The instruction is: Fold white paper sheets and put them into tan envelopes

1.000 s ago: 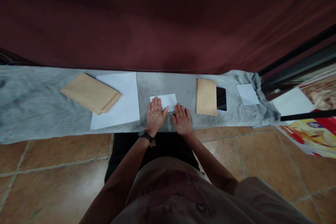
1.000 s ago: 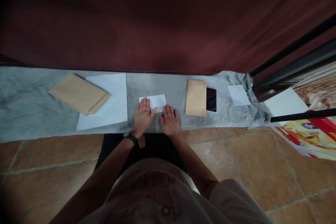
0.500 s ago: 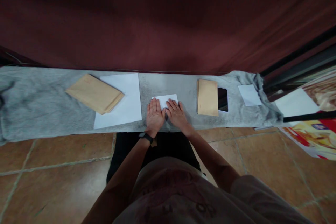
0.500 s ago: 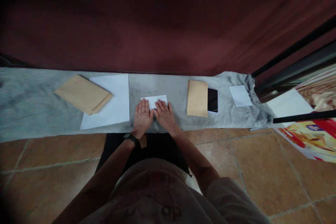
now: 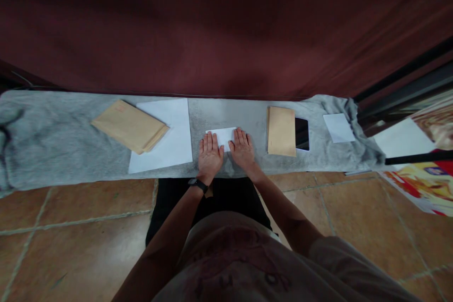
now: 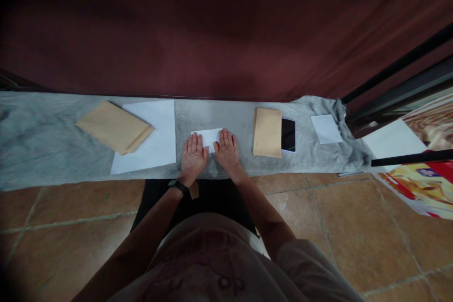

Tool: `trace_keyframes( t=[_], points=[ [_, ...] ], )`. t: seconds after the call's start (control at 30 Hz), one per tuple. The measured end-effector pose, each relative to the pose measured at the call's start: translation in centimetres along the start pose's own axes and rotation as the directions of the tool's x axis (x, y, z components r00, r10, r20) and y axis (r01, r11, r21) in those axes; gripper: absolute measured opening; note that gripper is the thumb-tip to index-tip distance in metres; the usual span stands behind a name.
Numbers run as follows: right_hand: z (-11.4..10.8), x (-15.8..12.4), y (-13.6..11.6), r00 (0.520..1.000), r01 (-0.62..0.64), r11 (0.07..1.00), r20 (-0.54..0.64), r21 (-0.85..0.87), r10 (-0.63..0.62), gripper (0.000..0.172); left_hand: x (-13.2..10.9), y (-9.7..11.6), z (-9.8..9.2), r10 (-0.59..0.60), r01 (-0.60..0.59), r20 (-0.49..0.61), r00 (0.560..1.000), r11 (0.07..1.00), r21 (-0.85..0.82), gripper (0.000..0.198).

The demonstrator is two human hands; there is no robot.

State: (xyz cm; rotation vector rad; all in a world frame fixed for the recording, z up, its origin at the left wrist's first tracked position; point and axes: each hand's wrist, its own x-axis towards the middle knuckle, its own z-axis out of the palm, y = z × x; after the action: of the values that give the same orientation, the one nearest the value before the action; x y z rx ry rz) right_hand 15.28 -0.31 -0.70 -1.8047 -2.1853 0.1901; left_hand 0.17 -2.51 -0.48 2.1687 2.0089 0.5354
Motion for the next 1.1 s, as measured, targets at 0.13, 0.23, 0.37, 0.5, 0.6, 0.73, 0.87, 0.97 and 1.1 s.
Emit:
trace_keyframes(
  t=[0.13,0.23,0.37,0.5,0.6,0.73,0.87,0.97,1.1],
  points=[
    [0.0,-0.3,0.2,0.999,-0.027,1.000,-0.029,0.004,0.027,0.061,0.0,0.1,-0.1,-0.005,0.005,0.010,1.000,1.000,0.006,0.065],
    [-0.1,-0.4,0.2,0.998,-0.045,0.999,-0.042,0.010,0.045,0.060,0.0,0.1,-0.1,-0.008,0.008,0.008,1.000,1.000,0.000,0.064],
    [-0.2,-0.5,0.0,0.996,-0.066,0.998,-0.060,0.012,0.067,0.059,0.2,0.3,-0.3,-0.023,0.023,-0.005,1.000,1.000,0.005,0.063],
    [-0.4,-0.4,-0.1,0.997,-0.061,0.998,-0.050,0.001,0.061,0.060,0.4,1.4,-0.3,0.006,-0.006,0.024,1.000,1.000,0.003,0.061],
    [-0.6,-0.5,0.0,0.998,-0.068,0.998,-0.012,-0.013,0.068,0.059,0.7,2.7,0.1,0.091,-0.088,0.109,0.990,0.996,-0.032,0.059],
    [-0.9,-0.6,0.3,0.998,-0.041,0.999,0.036,-0.025,0.042,0.059,1.6,4.1,0.6,0.139,-0.127,0.183,0.973,0.989,-0.076,0.061],
    [-1.2,-0.7,0.4,0.999,-0.028,0.999,0.045,-0.022,0.029,0.059,2.8,4.5,0.6,0.166,-0.147,0.204,0.965,0.984,-0.103,0.063],
    [-1.2,-0.6,0.4,0.999,-0.024,1.000,0.047,-0.020,0.025,0.058,3.3,4.4,0.6,0.181,-0.162,0.208,0.961,0.981,-0.109,0.063],
    [-1.0,-0.5,0.5,0.999,-0.024,1.000,0.048,-0.014,0.025,0.059,3.7,4.4,0.9,0.180,-0.159,0.205,0.962,0.980,-0.116,0.063]
  ],
)
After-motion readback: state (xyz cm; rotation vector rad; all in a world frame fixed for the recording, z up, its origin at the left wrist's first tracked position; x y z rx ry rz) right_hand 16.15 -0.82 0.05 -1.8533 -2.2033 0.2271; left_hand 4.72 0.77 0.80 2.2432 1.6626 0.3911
